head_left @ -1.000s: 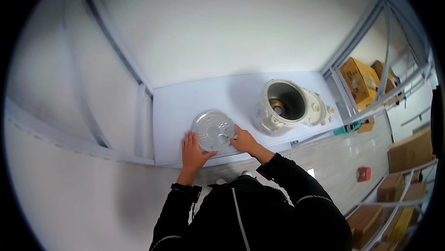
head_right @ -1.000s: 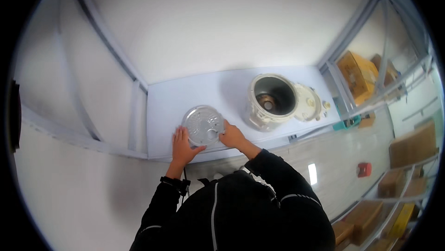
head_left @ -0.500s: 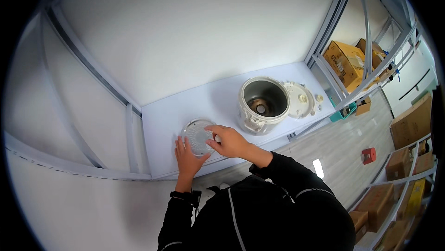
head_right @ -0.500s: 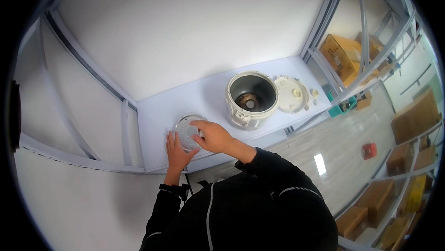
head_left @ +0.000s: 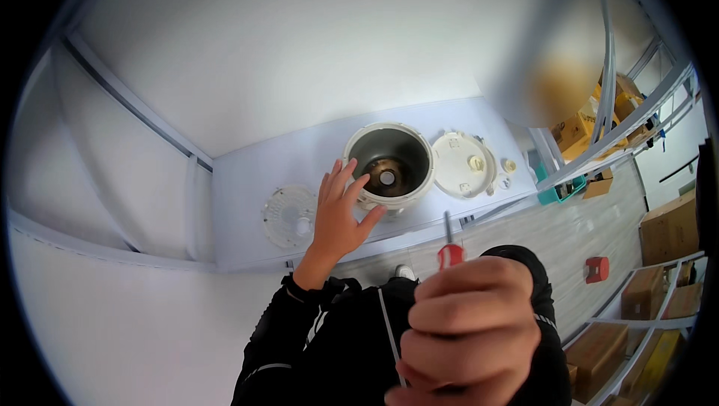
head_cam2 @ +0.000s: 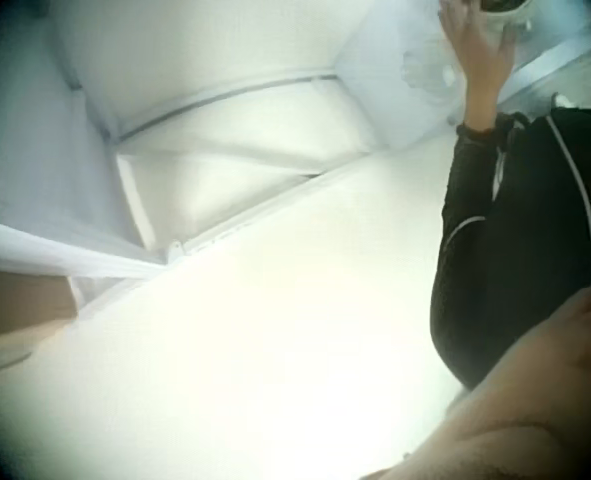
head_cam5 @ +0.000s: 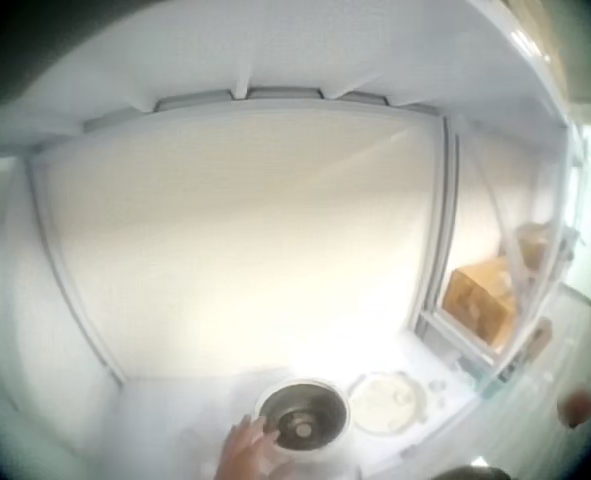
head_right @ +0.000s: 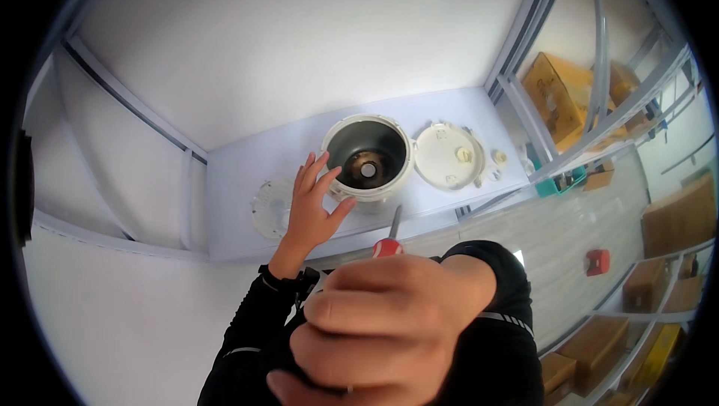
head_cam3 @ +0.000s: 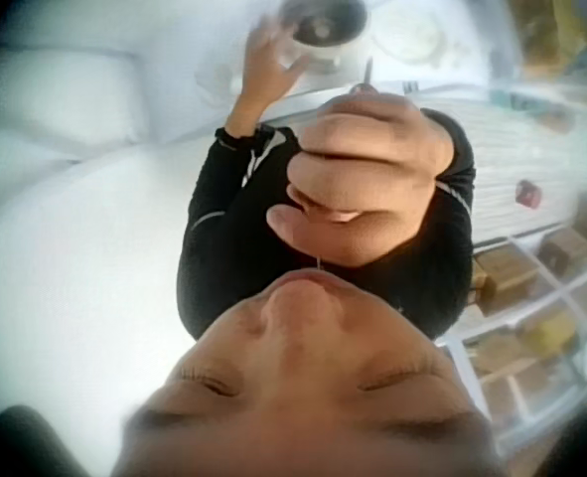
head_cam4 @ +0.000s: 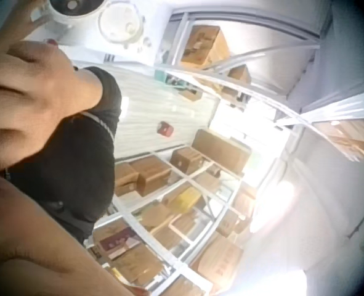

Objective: The person uses a screwdriver to tighten screws on a white cylindrical appliance and its lid. They repeatedly insert and remove the lid, adjust the screwdriver, and secure fasteners on both the body and the lid while working on a white table.

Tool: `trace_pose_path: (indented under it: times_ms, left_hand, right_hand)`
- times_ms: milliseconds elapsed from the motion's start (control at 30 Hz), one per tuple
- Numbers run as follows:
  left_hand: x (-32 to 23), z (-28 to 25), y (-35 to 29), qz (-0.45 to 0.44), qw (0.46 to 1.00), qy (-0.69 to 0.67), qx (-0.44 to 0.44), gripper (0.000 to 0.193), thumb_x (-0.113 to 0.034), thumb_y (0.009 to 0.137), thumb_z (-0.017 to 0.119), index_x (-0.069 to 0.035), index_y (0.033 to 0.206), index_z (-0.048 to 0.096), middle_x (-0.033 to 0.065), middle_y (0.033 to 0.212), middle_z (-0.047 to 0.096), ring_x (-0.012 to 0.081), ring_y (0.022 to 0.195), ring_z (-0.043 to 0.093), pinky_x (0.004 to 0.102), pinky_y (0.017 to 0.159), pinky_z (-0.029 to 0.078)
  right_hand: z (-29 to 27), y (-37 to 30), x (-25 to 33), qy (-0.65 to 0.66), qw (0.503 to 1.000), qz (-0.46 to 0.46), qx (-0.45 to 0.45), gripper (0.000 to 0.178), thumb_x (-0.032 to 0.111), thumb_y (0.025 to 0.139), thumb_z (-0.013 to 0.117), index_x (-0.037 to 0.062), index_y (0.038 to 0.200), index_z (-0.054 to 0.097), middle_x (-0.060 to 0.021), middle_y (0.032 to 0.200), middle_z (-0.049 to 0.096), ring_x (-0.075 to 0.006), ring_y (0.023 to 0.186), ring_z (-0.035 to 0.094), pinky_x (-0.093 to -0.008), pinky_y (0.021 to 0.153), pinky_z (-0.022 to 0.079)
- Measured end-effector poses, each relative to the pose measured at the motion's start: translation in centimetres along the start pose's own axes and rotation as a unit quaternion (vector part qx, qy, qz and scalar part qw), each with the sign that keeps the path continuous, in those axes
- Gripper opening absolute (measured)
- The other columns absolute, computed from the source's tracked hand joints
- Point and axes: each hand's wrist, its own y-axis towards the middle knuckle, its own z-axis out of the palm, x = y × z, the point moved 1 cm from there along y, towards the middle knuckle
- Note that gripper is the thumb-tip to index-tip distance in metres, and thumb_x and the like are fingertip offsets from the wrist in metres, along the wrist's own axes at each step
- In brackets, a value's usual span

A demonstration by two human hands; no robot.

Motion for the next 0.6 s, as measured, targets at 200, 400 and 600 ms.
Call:
trace_pose_path:
  times_ms: [200,400,600]
  left_hand:
    - [-4.4,5.3,1.7,-0.030,0.997,0.077,0.002,0.042,-0.042,0.091,0.083,-0.008,0.116,0.080,0.0130,0.156,0.058,0.0400,0.155,0.041,0.0616,0.130,0.020]
    - [-6.3,8.7,1.9,-0.057,0.990,0.129,-0.010,0.031,-0.039,0.084,0.089,-0.013,0.101,0.084,0.0005,0.128,0.075,0.0304,0.140,0.057,0.0622,0.128,0.021]
    - [-5.3,9.3,0.6,-0.071,0.988,0.126,-0.048,0.019,-0.029,0.086,0.088,-0.013,0.095,0.082,-0.0014,0.104,0.079,0.0275,0.122,0.067,0.0610,0.128,0.022]
  right_hand:
    - [-6.3,-0.1,0.5,-0.054,0.998,0.007,-0.023,0.021,0.008,0.074,0.075,0.0109,0.095,0.075,0.0001,0.078,0.060,-0.0165,0.066,0.053,-0.0257,0.049,0.044]
    - [-9.7,-1.9,0.4,0.032,0.999,0.021,0.038,0.021,0.008,0.075,0.076,0.0113,0.096,0.076,0.0000,0.079,0.060,-0.0156,0.068,0.054,-0.0269,0.049,0.044]
    - [-11.9,-3.1,-1.8,0.054,0.982,0.064,0.167,0.021,0.016,0.081,0.070,0.0054,0.099,0.073,-0.0023,0.081,0.057,-0.0162,0.068,0.056,-0.0280,0.055,0.045]
